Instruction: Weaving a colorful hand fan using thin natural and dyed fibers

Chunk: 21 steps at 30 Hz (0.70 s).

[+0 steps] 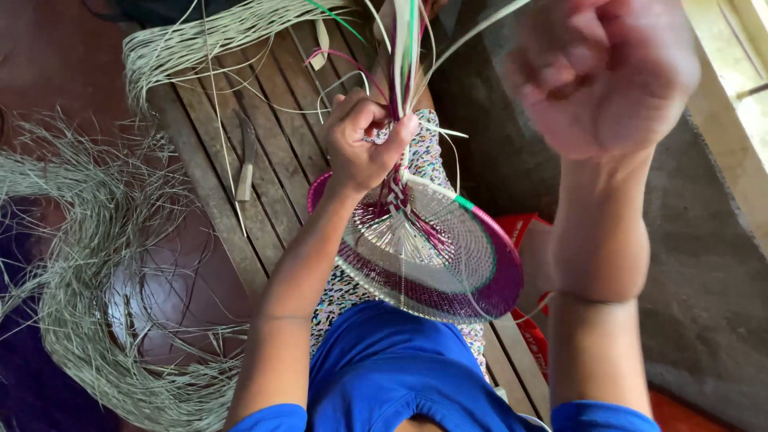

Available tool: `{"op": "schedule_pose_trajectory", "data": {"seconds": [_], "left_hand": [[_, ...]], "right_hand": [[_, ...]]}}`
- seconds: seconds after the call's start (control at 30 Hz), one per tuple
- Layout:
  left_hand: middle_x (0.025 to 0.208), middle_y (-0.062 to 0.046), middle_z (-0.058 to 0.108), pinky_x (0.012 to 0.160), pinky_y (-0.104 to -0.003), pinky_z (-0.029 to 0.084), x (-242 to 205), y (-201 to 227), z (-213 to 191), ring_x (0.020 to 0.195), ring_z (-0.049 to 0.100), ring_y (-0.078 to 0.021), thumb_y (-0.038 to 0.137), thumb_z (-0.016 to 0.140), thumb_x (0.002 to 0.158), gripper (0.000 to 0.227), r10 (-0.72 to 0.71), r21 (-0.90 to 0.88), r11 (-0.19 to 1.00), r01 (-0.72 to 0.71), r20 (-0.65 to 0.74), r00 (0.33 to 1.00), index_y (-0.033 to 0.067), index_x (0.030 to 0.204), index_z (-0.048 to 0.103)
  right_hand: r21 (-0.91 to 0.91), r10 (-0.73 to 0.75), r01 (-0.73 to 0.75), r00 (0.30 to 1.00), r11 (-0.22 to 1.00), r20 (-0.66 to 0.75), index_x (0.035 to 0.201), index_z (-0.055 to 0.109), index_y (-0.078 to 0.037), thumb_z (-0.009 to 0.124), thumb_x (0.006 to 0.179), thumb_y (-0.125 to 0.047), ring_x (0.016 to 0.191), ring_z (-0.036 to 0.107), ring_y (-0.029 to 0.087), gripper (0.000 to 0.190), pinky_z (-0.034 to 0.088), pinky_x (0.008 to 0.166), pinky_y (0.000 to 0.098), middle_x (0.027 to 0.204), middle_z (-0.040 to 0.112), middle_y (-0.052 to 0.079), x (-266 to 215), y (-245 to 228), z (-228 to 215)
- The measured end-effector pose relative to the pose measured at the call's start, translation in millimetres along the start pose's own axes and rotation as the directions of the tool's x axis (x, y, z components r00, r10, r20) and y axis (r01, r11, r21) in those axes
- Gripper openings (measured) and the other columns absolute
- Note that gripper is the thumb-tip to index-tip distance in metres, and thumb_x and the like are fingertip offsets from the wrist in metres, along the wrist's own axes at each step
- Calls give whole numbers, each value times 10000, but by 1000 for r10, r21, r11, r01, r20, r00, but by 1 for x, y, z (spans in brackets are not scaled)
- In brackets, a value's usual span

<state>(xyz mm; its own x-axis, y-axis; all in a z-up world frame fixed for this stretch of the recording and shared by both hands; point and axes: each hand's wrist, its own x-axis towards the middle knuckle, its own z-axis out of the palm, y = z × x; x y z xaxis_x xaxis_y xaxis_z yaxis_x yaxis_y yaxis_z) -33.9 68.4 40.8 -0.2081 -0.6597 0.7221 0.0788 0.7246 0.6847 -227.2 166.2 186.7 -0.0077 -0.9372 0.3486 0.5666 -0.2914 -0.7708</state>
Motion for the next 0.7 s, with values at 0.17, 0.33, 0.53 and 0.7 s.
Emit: {"op": "schedule_pose_trajectory", "data": {"seconds": [0.17, 0.33, 0.53, 0.7], "left_hand": [[697, -18, 506, 584, -303, 357, 6, 0, -6, 600, 391, -142, 138, 698, 888, 265, -17, -222, 975, 20, 15, 1000, 34, 682, 570], [836, -105, 667, 546, -301, 392, 37, 22, -44, 600, 507, -169, 19, 769, 880, 156, 18, -171, 984, 46, 351, 936, -58, 769, 693], [706, -80, 677, 494, -339, 407, 74, 31, -87, 485, 504, -177, 125, 744, 918, 180, -122, 144, 989, 24, 723, 680, 1, 790, 766], [776, -96, 620, 550, -326, 418, 63, 26, -86, 585, 534, -200, 76, 848, 875, 113, 66, 60, 990, -128, 604, 794, -18, 912, 797]], "right_hand": [[-564, -93, 3, 987, 826, -132, 1001, 572, -73, 703, 708, 15, 797, 602, 162, 333, 524, 768, 306, 897, 630, 60, -8, 95, -35], [-215, 119, -149, 982, 965, -145, 1498, 457, -68, 810, 670, 98, 1232, 588, 207, 916, 509, 1077, 340, 1363, 609, 64, -28, 187, -50], [-164, 186, -219, 963, 962, -195, 1409, 526, -19, 727, 776, 105, 975, 638, 129, 676, 522, 841, 218, 1130, 678, 76, -20, 211, -35], [-106, 287, -283, 958, 953, 18, 782, 527, -92, 707, 780, -96, 730, 666, 229, 180, 552, 696, 309, 700, 545, 41, -21, 190, -12]]}}
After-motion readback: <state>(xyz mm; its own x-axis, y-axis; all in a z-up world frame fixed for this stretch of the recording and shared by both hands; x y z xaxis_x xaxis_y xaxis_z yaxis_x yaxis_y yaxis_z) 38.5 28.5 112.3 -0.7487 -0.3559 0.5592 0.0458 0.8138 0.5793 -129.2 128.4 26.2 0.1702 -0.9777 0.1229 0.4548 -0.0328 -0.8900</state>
